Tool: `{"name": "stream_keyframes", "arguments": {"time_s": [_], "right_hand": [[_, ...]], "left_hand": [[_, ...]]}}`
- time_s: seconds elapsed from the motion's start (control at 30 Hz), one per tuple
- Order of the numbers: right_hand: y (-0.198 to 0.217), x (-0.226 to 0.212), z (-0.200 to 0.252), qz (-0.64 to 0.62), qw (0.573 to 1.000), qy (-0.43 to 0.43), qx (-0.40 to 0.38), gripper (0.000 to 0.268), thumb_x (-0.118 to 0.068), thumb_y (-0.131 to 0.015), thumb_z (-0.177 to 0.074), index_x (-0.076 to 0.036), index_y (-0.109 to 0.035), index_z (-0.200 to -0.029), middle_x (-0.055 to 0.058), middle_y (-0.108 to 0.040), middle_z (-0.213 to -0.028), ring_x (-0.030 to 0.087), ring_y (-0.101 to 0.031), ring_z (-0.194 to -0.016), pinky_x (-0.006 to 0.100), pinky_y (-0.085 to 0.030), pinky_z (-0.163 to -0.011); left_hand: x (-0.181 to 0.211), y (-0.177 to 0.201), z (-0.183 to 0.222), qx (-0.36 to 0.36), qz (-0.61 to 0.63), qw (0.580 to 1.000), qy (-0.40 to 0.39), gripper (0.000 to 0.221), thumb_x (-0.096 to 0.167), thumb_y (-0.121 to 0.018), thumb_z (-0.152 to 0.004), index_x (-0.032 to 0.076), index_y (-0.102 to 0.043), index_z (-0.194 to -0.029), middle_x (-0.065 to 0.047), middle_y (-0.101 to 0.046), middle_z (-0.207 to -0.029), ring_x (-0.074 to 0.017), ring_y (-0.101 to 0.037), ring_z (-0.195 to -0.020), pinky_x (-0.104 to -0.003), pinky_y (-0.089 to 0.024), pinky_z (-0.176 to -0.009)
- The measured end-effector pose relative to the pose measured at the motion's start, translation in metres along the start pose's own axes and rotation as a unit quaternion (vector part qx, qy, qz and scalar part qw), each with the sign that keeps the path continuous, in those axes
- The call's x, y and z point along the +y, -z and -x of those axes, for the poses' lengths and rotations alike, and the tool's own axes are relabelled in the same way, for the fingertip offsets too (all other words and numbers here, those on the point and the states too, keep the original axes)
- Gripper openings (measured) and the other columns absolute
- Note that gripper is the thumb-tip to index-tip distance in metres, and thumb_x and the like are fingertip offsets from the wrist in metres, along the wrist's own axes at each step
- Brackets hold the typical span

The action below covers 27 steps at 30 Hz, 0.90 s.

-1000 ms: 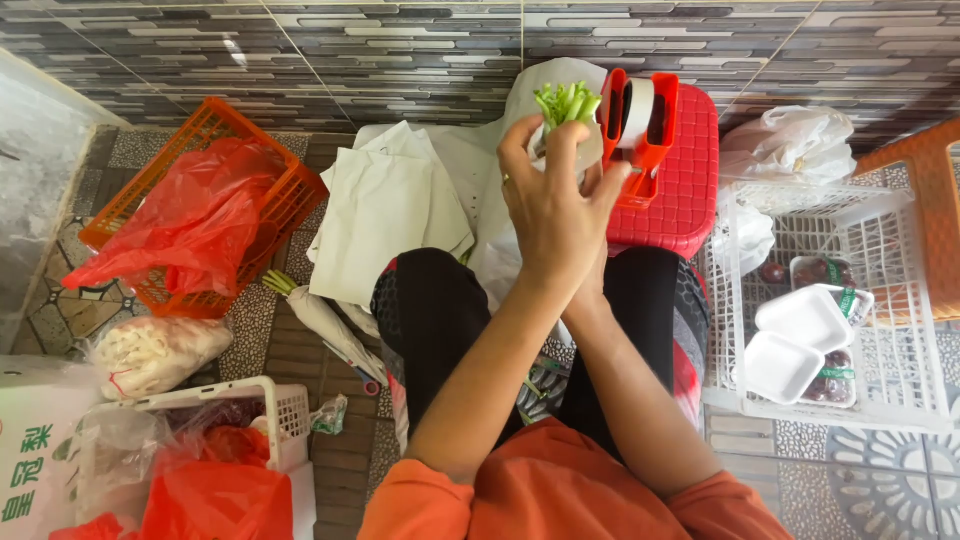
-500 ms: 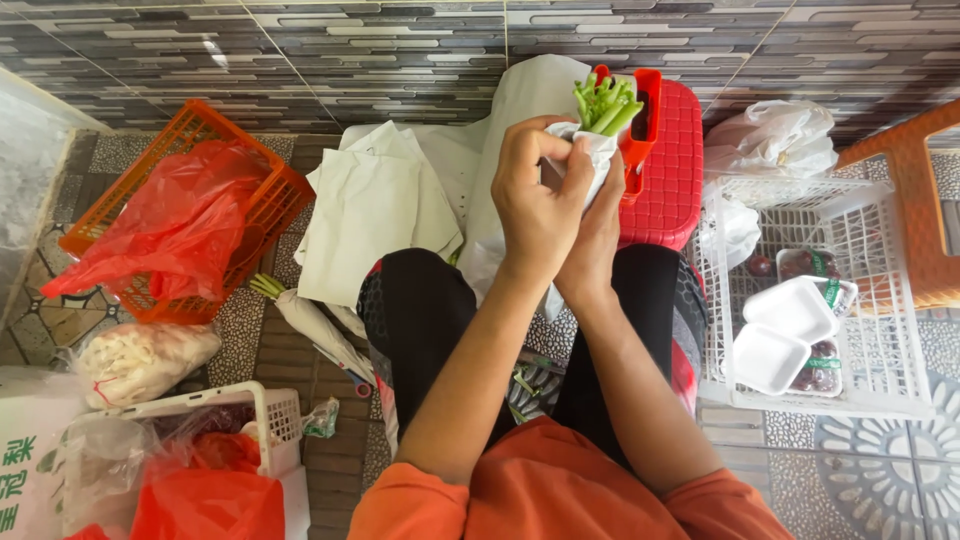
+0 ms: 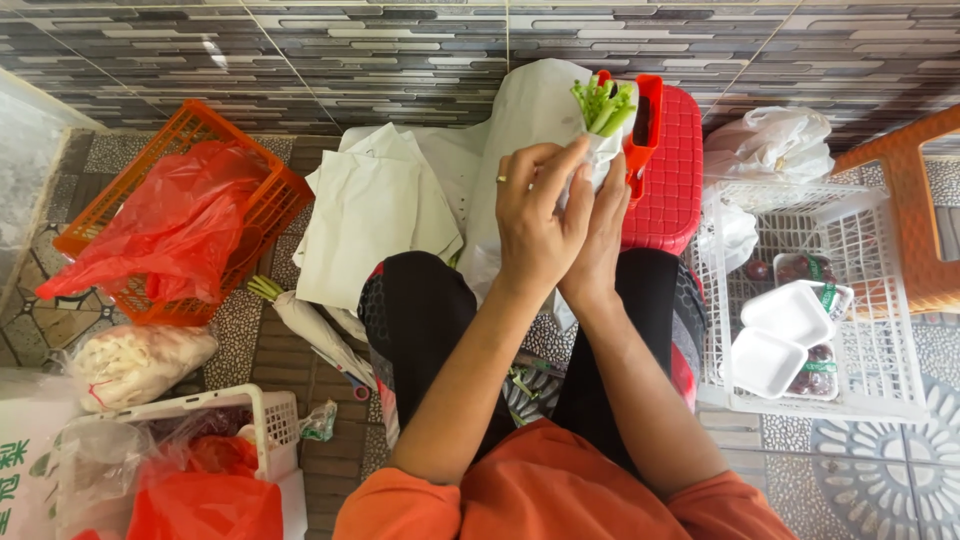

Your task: Trimming the ends of radishes with a knife and wrapping them individually in white paper secured with adhesive tape.

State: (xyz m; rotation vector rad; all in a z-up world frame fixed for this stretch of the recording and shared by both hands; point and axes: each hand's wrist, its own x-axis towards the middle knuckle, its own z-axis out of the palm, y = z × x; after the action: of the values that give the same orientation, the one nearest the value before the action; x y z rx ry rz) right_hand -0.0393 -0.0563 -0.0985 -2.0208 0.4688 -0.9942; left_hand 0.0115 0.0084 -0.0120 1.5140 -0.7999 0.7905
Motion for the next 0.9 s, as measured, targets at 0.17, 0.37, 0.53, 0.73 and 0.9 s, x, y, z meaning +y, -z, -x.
{"name": "stream_keyframes", "arguments": {"time_s": [0.17,0.37,0.53,0.73,0.9], "right_hand": [[0.006,-0.02,-0.003,-0.002,1.0,-0.009,-0.007,0.088,-0.007,-0.073,-0.098,-0.007,-0.016,-0.164,0.029,-0.045,-0.134,0.053,-0.054,-0.123,0.055,-0.053,-0.095],[0.006,-0.035,-0.004,-0.056,0.998,-0.023,-0.018,0.083,-0.005,-0.07,-0.098,0.0,-0.016,-0.161,0.031,-0.045,-0.13,0.058,-0.054,-0.12,0.058,-0.052,-0.093],[0.013,-0.029,-0.005,-0.027,0.997,0.029,-0.064,0.112,-0.012,-0.091,-0.081,0.0,-0.014,-0.162,0.022,-0.039,-0.127,0.045,-0.052,-0.119,0.052,-0.051,-0.098],[0.03,-0.054,-0.014,-0.082,0.991,0.067,-0.079,0.124,-0.011,-0.095,-0.075,0.003,-0.006,-0.162,0.036,-0.028,-0.152,0.053,-0.038,-0.143,0.062,-0.039,-0.114],[0.047,-0.07,-0.026,-0.087,0.988,0.079,-0.096,0.117,-0.001,-0.091,-0.077,0.001,-0.007,-0.16,0.035,-0.038,-0.144,0.052,-0.054,-0.128,0.065,-0.056,-0.095]], "left_hand": [[-0.01,0.003,0.011,-0.021,0.024,0.999,-0.008,0.037,0.016,-0.075,-0.09,0.017,-0.071,-0.127,-0.003,-0.063,-0.111,-0.019,-0.063,-0.095,-0.029,-0.055,-0.086],[-0.003,0.018,0.013,-0.129,0.164,0.951,0.228,0.045,0.02,-0.076,-0.094,0.021,-0.062,-0.136,-0.018,-0.054,-0.141,-0.04,-0.063,-0.123,-0.046,-0.054,-0.105],[-0.034,0.023,0.016,-0.195,0.359,0.864,0.293,0.058,0.024,-0.077,-0.097,0.017,-0.052,-0.148,-0.006,-0.061,-0.137,-0.01,-0.057,-0.118,-0.033,-0.054,-0.101],[-0.027,0.027,-0.003,-0.244,0.401,0.845,0.255,0.06,0.027,-0.078,-0.097,0.014,-0.049,-0.148,-0.004,-0.058,-0.132,-0.0087,-0.052,-0.122,-0.036,-0.044,-0.111],[-0.022,0.028,-0.007,-0.262,0.396,0.84,0.262,0.058,0.027,-0.077,-0.097,0.013,-0.05,-0.146,-0.006,-0.057,-0.133,-0.0133,-0.053,-0.125,-0.037,-0.042,-0.114]]}}
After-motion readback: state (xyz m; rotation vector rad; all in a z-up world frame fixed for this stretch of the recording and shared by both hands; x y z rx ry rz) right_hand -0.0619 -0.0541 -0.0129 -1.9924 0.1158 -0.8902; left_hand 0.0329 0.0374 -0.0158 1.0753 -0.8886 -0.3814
